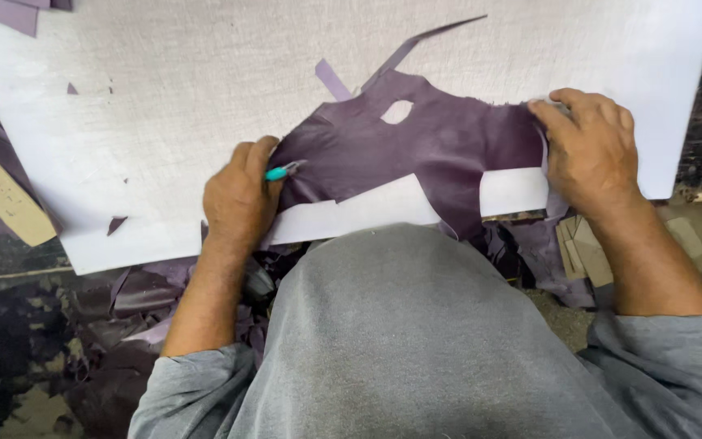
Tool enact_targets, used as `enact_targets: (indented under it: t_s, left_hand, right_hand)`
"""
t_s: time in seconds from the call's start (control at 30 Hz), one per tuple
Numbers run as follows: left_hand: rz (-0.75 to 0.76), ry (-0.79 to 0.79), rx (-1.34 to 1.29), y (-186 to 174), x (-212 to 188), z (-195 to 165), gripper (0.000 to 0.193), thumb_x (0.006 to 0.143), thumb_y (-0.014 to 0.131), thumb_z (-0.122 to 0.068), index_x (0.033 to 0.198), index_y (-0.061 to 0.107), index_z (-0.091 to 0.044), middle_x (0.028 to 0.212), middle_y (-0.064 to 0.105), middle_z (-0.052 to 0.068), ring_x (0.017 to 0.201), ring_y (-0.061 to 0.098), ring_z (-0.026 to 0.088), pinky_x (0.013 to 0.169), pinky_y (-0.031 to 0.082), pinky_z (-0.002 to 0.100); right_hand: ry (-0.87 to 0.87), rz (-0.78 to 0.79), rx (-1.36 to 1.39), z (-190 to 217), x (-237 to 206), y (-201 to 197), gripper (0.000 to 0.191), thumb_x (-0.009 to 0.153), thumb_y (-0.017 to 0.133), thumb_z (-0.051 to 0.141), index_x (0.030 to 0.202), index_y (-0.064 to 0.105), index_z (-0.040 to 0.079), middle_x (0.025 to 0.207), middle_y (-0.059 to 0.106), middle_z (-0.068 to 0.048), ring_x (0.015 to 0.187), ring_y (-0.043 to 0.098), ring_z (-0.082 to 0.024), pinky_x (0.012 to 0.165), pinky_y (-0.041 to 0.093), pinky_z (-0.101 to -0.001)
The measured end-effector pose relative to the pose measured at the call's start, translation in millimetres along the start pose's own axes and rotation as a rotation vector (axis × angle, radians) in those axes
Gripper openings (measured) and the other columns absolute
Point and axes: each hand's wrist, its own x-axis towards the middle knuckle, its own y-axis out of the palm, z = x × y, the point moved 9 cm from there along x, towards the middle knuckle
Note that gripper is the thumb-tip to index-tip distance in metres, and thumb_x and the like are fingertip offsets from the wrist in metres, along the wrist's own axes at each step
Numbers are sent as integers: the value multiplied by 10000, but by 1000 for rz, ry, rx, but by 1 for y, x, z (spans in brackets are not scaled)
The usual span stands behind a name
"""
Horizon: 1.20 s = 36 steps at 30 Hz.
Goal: The person uses a rotary cutter and cardboard templates to cut multiple pieces of purple fabric on a white cutting mat. They repeatedly position templates, cut along the edges, remove the templates, and stack the cut fabric pieces.
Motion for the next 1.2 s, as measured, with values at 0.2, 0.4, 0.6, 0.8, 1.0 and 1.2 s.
enact_targets:
  t_s: [0.2, 0.4, 0.6, 0.8, 1.0, 1.2]
  left_hand:
    - [46, 8, 182, -6, -2, 28, 527, 839, 834, -301, 1303, 634, -152, 995, 665, 69, 764, 690, 265, 608, 547, 391]
    - [79, -148, 123, -17, -10, 54, 541, 889, 853, -416, 1287, 646, -114, 965, 675, 81, 729, 679, 255, 573, 534, 395]
    - [-6, -110, 26, -6, -29, 39, 443, 894, 836, -349, 1230, 676, -109, 999, 674, 82, 781, 687, 260, 616, 547, 382]
    - [-11, -69, -26, 5, -33, 36, 384, 885, 804, -194, 1242, 678, -132, 970, 675, 76, 802, 684, 280, 649, 544, 405]
    - [47, -90, -48, 3, -33, 50, 405, 900, 782, -176, 1284, 660, -140, 955, 723, 79, 830, 707, 272, 674, 557, 400]
    - [200, -170, -92, 7, -24, 61, 441, 882, 807, -283, 1280, 659, -166, 918, 744, 87, 818, 724, 297, 674, 562, 430]
  right_hand:
    - [-142, -38, 63, 22, -7, 1, 367, 992, 689, 140, 1352, 733, 197, 1480, 639, -95, 1348, 577, -280, 1167, 429, -451]
    - [233, -65, 273, -23, -22, 14, 406, 972, 819, 272, 1311, 710, 77, 1168, 677, -162, 1054, 646, -293, 902, 529, -426]
    - [293, -94, 300, -41, -16, 26, 160, 1093, 739, 190, 1151, 692, 49, 1052, 711, -100, 946, 687, -213, 869, 554, -370]
    - [163, -173, 3, -7, -4, 1, 253, 1038, 667, -12, 1269, 733, 69, 1276, 685, -170, 1293, 566, -286, 1208, 404, -511]
    - [-176, 286, 272, 141, 6, 42, 908, 869, 559, 616, 1533, 345, 34, 1636, 287, -148, 1522, 214, -335, 1235, 151, -491]
    - [119, 239, 272, 61, -6, 53, 936, 952, 480, 639, 1607, 248, 13, 1679, 173, -181, 1534, 132, -359, 1219, 77, -509]
